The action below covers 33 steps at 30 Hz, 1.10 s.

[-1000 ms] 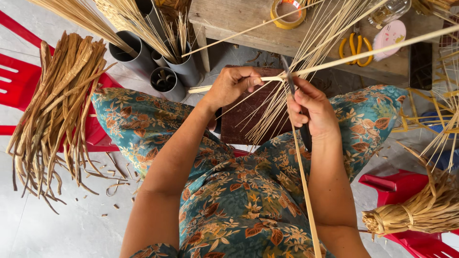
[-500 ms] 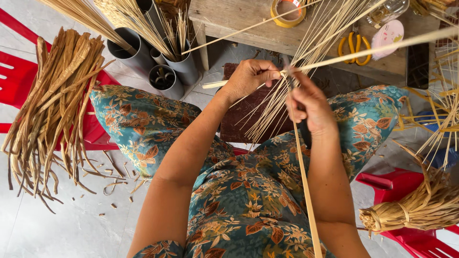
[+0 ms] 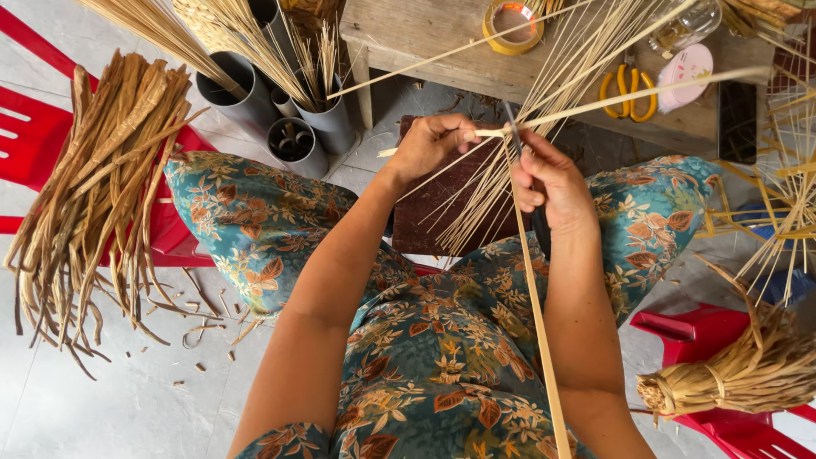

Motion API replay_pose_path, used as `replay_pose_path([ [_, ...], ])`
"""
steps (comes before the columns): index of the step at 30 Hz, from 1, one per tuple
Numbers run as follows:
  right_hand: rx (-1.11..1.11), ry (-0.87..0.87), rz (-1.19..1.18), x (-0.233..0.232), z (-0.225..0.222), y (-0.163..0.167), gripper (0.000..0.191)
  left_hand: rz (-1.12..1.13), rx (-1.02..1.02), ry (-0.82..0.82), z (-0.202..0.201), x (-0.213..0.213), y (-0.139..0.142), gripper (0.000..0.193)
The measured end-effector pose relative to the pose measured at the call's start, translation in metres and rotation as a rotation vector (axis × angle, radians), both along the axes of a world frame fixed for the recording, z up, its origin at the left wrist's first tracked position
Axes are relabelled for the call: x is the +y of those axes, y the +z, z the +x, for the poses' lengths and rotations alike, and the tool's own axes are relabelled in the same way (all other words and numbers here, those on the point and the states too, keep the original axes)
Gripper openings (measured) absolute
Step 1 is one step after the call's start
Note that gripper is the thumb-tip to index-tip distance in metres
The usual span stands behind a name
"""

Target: The person sits with a wooden board on their lap and uses a small knife to shave and split thin bamboo strips, occasionally using yellow scissors to trim the ends. They work through a pile of bamboo sticks one at a time, placing finished strips aside and reaching for new ones from containers beside them.

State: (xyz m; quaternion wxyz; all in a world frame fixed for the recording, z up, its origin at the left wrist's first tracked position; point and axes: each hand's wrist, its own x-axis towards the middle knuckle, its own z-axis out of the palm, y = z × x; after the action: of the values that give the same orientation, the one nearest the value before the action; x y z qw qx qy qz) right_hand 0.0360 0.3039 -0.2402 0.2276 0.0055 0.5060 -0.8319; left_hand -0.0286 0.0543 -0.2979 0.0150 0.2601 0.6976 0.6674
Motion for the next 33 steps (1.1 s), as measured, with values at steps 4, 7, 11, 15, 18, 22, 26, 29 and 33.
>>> replay_pose_path([
  [4,-0.002,-0.064,0.030,0.010,-0.010,-0.003,0.041,-0.072,-0.099,0.032,-0.004,0.015,0.013,0.018],
  [7,-0.002,-0.071,-0.007,0.013,-0.013,-0.003,0.039,-0.215,-0.147,0.092,-0.002,0.019,0.024,0.016],
  [11,-0.020,-0.060,-0.081,0.013,-0.008,0.000,0.040,-0.114,-0.175,0.058,0.001,0.021,0.025,0.016],
  [15,0.012,0.068,-0.141,0.004,0.000,0.002,0.040,-0.040,-0.158,0.046,0.005,0.015,0.010,0.017],
  [18,-0.101,0.110,-0.171,-0.008,0.003,-0.004,0.043,0.089,-0.157,-0.035,0.006,0.013,-0.001,0.018],
  [22,-0.052,0.123,-0.111,-0.011,-0.001,-0.010,0.045,0.027,-0.129,-0.013,0.008,0.012,-0.005,0.017],
  [26,-0.053,0.089,-0.024,-0.002,-0.007,-0.016,0.042,-0.125,-0.214,0.105,0.009,0.018,-0.003,0.015],
  [29,-0.118,0.038,-0.043,0.002,-0.013,-0.018,0.043,-0.163,-0.210,0.156,0.007,0.029,-0.003,0.013],
  [33,-0.058,0.038,-0.001,0.008,-0.017,-0.016,0.043,-0.092,-0.130,0.089,-0.001,0.030,0.000,0.015],
])
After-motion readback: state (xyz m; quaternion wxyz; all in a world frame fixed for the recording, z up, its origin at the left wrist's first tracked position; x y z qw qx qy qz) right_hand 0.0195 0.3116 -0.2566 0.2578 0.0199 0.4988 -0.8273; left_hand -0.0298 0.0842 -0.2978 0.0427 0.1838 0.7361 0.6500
